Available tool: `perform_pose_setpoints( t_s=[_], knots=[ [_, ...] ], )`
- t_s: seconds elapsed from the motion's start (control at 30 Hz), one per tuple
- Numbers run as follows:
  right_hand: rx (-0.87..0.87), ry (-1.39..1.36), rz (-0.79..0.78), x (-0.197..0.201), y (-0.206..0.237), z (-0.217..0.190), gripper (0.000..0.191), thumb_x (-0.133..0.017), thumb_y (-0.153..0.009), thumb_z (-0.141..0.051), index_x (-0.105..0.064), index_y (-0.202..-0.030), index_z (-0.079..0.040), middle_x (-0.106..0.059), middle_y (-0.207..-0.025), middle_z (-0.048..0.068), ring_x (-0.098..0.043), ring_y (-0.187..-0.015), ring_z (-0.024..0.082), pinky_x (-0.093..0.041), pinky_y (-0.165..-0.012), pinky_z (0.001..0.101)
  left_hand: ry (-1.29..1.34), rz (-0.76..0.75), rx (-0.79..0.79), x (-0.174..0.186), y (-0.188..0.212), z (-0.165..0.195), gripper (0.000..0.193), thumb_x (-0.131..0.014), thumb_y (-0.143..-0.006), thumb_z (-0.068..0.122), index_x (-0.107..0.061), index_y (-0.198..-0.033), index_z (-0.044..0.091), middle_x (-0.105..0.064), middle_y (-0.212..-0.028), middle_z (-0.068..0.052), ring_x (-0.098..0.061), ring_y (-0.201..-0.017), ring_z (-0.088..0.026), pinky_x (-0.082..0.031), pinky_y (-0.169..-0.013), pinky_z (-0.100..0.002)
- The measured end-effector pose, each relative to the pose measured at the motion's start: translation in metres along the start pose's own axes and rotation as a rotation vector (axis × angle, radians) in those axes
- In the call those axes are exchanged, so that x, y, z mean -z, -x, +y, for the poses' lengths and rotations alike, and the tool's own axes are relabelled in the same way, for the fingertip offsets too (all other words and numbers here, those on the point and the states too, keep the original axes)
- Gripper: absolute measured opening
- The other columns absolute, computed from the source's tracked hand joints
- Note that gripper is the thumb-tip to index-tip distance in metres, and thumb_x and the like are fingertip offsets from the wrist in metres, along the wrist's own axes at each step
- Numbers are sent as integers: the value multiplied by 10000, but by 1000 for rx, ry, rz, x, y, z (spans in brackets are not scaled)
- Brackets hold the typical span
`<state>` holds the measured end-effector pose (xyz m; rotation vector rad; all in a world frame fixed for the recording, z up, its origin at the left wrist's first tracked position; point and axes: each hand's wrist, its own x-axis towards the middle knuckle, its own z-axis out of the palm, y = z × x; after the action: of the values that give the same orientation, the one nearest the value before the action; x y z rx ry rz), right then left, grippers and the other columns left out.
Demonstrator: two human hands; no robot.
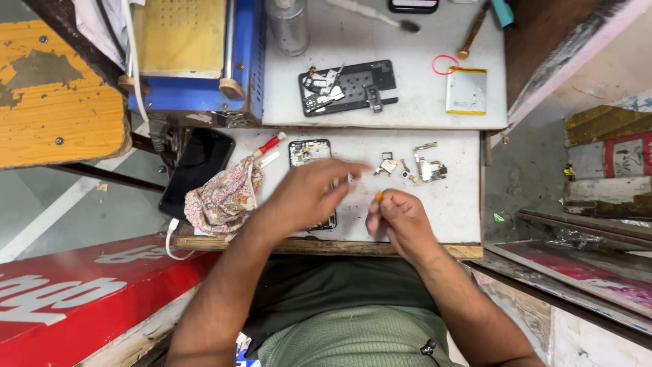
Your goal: The person works at a repair bench on a disassembled smartphone, wiping its internal components with a cloth and cleaning wipes, handling small internal parts and flex cables, and fitting components back into the phone chassis.
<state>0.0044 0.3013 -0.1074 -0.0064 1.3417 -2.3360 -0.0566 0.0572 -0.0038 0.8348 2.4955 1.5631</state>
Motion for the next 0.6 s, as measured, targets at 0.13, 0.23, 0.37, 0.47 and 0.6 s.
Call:
perform_pose_setpoints(
  t_s=[0.13,0.23,0.37,0.47,0.6],
  knots=[
    [-211,-224,-374,-20,5,5,396,-549,-1117,-391,-617,-941,-43,-681,-769,121,-669,-745,260,-564,-740,380,210,-49,-43,-8,57,1,405,-740,-894,94,-687,-1295,76,-727,-1144,-122,-722,-1057,-291,-585,-915,-380],
    [-370,-246,-476,-39,8,14,413,-518,-1102,-428,-595,-923,-64,-678,-761,128,-676,-751,281,-553,-735,385,291,60,5,-12,84,-6,229,-783,-944,93,-749,-1168,124,-769,-1134,-68,-771,-1060,-221,-626,-932,-331],
    [-519,-335,-363,-55,10,22,398,-503,-1095,-438,-542,-900,-93,-612,-696,91,-649,-704,250,-567,-731,395,382,28,121,-7,105,-9,269,-808,-881,102,-750,-1143,89,-748,-1075,-73,-741,-969,-196,-615,-838,-304],
    [-593,-361,-293,-60,12,21,425,-473,-1109,-475,-526,-930,-93,-531,-656,36,-605,-632,203,-554,-635,363,340,14,170,-10,105,-6,272,-802,-850,113,-755,-1116,88,-731,-1029,-62,-726,-867,-182,-605,-745,-292],
    [-595,-428,-336,-69,9,18,460,-435,-1112,-520,-513,-947,-98,-518,-683,40,-601,-657,188,-574,-646,362,258,128,133,-15,97,-6,123,-769,-922,120,-761,-1040,85,-746,-969,-52,-755,-902,-168,-619,-789,-296]
  ],
)
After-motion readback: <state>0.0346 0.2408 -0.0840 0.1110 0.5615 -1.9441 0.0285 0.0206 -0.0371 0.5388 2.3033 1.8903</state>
